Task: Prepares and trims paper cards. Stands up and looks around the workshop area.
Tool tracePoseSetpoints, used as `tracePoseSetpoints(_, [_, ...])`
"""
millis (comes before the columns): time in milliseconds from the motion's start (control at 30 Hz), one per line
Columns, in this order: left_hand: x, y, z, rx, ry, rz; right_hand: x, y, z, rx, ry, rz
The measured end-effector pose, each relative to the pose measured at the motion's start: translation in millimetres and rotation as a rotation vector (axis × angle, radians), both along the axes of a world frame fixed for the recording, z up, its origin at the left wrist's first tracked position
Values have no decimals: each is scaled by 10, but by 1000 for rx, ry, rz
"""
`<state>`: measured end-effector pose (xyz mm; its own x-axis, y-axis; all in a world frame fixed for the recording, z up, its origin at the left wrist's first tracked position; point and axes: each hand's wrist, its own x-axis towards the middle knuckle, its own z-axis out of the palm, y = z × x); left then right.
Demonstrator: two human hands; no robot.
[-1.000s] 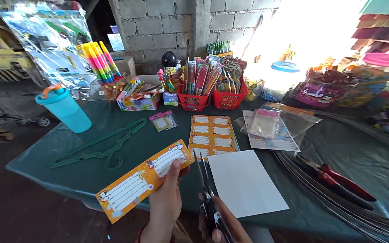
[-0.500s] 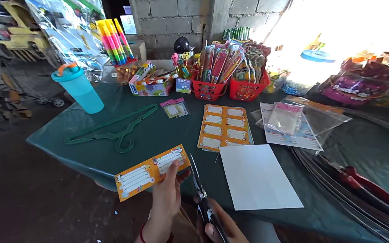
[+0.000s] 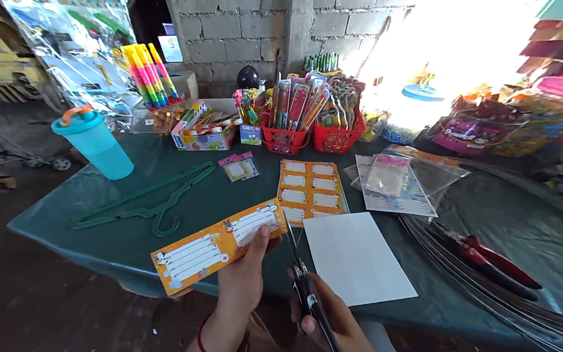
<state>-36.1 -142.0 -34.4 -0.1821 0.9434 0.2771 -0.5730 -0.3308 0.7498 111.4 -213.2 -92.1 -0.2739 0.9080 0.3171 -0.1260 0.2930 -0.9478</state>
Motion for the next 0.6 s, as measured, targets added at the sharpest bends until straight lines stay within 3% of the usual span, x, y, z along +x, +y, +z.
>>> tracePoseSetpoints(600, [168, 39, 128, 41, -37, -67, 140, 83, 11, 135, 6, -67])
